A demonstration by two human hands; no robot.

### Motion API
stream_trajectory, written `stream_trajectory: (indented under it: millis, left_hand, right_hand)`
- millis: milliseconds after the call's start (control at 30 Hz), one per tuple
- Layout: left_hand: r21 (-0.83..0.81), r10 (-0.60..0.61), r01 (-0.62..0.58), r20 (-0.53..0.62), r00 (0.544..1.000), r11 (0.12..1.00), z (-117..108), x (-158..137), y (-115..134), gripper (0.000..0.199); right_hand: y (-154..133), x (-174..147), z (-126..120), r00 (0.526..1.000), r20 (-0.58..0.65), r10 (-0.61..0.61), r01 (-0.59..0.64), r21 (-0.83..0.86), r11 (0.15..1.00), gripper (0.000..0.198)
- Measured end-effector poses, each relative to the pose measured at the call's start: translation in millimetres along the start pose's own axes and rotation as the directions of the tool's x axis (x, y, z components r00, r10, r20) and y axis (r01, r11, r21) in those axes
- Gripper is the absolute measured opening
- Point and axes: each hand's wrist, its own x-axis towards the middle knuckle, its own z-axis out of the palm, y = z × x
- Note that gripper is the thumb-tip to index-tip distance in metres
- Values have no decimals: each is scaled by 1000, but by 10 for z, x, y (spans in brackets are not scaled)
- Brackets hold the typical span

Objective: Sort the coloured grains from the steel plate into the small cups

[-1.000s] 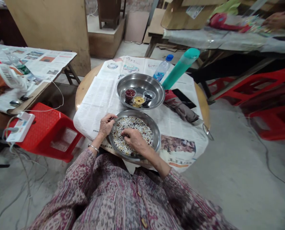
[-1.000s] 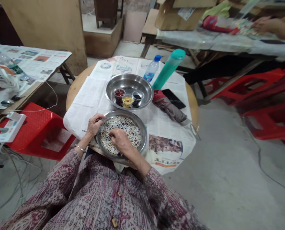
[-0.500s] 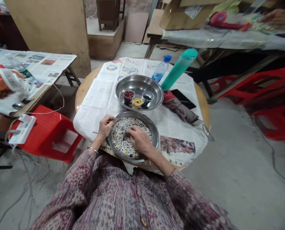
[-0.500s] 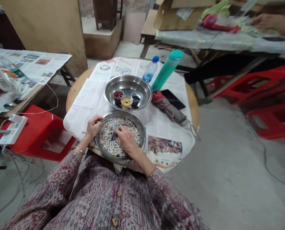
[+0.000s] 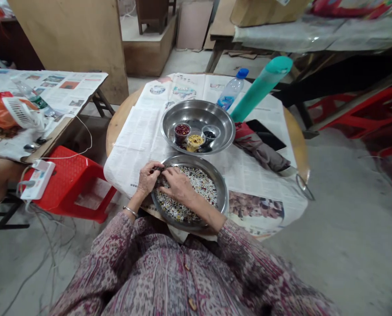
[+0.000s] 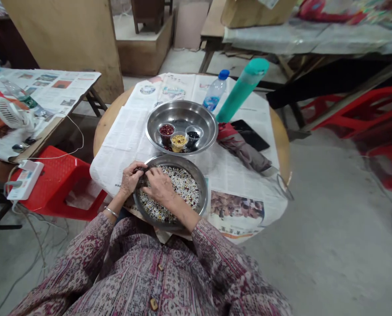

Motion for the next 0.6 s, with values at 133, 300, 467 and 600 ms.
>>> stream_trajectory:
  millis: [133, 300, 467, 600]
  left_hand:
    - [12, -8, 7, 1, 1000, 1000, 3, -7, 3, 27]
    - [10, 20, -20, 12, 1000, 1000, 6, -6, -37, 27]
    - [136, 128, -130, 22, 992, 982, -10, 22, -14, 24]
    - [471, 320, -367, 181, 930, 802, -78, -9, 305, 17]
  right_hand:
    - [-57, -219, -17, 955, 187, -229, 218, 81, 973, 7]
    - [223, -675, -218, 966, 189, -178, 183, -11, 983, 15]
    - [468, -986, -397, 998, -46, 35, -40, -109, 993, 21]
    - [506, -1114, -316, 988, -61, 142, -152, -235, 960, 40]
